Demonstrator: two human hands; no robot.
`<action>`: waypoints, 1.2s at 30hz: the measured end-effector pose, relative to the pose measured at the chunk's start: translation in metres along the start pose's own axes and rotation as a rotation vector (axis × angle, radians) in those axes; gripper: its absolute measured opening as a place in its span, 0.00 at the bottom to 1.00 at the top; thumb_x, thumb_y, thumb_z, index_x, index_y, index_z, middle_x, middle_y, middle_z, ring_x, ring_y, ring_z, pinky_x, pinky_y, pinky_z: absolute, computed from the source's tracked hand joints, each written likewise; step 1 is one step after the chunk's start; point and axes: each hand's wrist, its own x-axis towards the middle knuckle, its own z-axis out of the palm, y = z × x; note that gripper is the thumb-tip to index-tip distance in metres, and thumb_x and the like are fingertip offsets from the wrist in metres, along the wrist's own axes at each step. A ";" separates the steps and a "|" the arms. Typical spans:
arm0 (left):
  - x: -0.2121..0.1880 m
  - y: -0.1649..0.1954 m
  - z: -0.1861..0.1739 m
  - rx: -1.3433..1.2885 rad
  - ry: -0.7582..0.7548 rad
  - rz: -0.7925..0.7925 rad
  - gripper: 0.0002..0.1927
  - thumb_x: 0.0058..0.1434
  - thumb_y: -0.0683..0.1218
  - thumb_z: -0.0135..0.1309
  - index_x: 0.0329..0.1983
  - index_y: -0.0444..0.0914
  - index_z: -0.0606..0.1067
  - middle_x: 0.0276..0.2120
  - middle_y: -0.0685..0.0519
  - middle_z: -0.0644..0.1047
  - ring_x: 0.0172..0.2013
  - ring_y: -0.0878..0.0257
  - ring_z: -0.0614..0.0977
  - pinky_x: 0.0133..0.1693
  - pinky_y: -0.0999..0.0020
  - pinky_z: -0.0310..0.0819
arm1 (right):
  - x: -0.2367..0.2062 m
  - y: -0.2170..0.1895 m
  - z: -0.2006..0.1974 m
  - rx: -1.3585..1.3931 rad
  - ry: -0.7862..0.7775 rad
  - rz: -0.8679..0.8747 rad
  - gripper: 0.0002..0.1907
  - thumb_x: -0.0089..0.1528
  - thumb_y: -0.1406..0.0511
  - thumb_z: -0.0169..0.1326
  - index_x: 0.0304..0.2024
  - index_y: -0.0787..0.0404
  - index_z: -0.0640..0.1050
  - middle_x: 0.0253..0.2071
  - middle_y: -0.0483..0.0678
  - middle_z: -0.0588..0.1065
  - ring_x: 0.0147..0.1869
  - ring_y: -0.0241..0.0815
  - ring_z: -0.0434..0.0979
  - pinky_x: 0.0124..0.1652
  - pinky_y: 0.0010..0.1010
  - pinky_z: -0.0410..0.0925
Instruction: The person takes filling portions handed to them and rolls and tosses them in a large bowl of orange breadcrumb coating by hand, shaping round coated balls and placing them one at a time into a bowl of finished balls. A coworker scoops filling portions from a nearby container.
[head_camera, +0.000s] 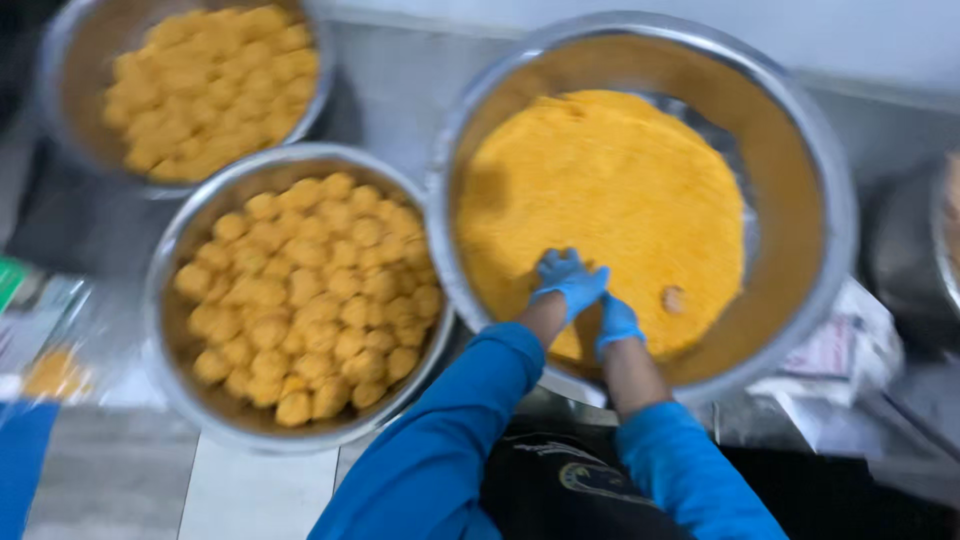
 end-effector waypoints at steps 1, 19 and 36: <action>0.006 0.008 0.014 0.025 0.031 -0.017 0.45 0.58 0.69 0.52 0.71 0.39 0.62 0.71 0.31 0.56 0.70 0.32 0.56 0.67 0.40 0.53 | -0.003 0.003 0.005 0.508 -0.233 0.107 0.28 0.71 0.53 0.38 0.64 0.64 0.72 0.65 0.53 0.74 0.64 0.52 0.73 0.63 0.40 0.65; 0.005 0.007 0.054 0.145 0.065 0.160 0.38 0.61 0.62 0.56 0.70 0.42 0.64 0.72 0.31 0.51 0.67 0.29 0.53 0.62 0.35 0.54 | -0.035 0.013 -0.022 0.762 0.425 0.194 0.35 0.70 0.45 0.37 0.69 0.61 0.67 0.70 0.52 0.67 0.70 0.52 0.68 0.67 0.51 0.62; -0.066 -0.039 -0.031 0.568 -0.427 0.276 0.56 0.56 0.68 0.62 0.77 0.39 0.51 0.71 0.33 0.54 0.69 0.35 0.59 0.67 0.51 0.58 | 0.018 -0.065 -0.108 -1.092 0.214 0.013 0.63 0.43 0.46 0.74 0.75 0.49 0.57 0.73 0.60 0.60 0.74 0.62 0.61 0.67 0.49 0.62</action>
